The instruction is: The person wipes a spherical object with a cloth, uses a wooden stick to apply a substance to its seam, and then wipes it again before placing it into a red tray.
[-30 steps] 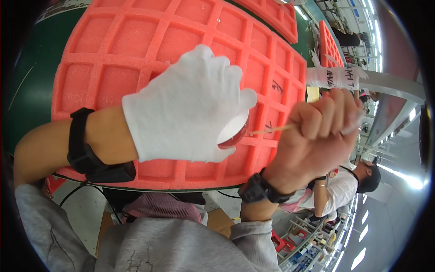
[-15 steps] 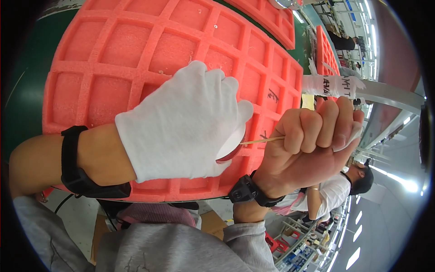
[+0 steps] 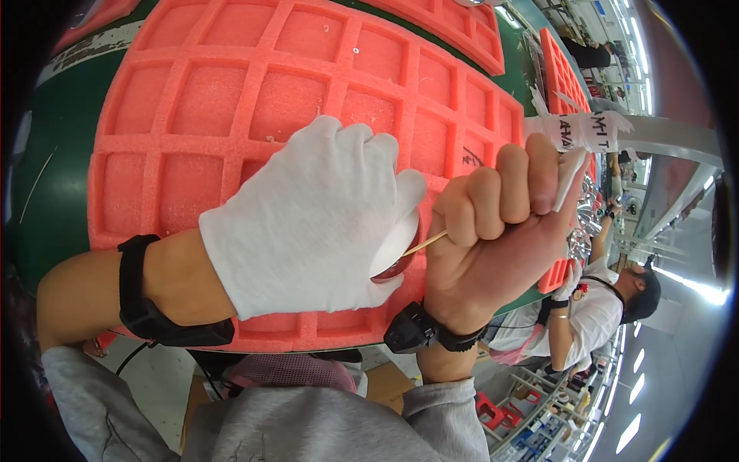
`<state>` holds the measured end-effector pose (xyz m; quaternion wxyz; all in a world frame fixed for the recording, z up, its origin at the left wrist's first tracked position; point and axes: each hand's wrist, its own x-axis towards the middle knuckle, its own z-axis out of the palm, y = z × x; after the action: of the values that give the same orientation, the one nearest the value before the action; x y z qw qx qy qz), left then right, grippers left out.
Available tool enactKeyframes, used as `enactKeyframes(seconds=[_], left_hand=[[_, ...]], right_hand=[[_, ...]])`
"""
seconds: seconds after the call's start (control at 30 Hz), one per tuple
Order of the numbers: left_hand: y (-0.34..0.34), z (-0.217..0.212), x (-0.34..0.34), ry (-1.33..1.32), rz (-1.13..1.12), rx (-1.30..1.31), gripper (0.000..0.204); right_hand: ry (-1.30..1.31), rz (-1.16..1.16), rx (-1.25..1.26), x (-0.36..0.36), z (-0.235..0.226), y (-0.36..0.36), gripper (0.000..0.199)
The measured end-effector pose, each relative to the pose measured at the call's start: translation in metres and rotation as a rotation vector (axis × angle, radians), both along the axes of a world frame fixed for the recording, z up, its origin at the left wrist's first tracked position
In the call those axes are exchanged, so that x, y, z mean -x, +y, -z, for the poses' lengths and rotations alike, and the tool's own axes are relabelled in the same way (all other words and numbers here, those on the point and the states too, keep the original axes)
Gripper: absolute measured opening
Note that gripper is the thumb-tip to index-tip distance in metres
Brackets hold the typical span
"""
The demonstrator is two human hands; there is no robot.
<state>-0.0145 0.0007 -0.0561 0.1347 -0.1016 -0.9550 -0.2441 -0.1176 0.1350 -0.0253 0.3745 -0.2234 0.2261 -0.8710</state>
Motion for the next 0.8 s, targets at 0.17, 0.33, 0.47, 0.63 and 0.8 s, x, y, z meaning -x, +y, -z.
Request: enactKeyframes(seconds=[0.17,0.33,0.47,0.63,0.8], left_hand=[[0.001,-0.003,-0.001,-0.024,0.006,0.034,0.05],[0.0,-0.004,0.0,-0.035,0.019,0.001,0.051],[0.001,-0.002,-0.002,-0.024,0.0,-0.026,0.049],[0.002,-0.001,-0.001,-0.014,0.014,-0.053,0.048],[0.002,-0.001,-0.003,0.003,0.016,-0.05,0.047]], right_hand=[[0.042,0.033,-0.034,-0.001,-0.003,0.001,0.041],[0.011,0.056,-0.025,-0.001,-0.002,0.001,0.041],[0.051,0.051,-0.056,-0.008,-0.001,-0.002,0.041],[0.105,0.071,-0.08,-0.002,-0.006,0.0,0.043],[0.096,0.041,-0.064,-0.009,-0.007,-0.002,0.044]])
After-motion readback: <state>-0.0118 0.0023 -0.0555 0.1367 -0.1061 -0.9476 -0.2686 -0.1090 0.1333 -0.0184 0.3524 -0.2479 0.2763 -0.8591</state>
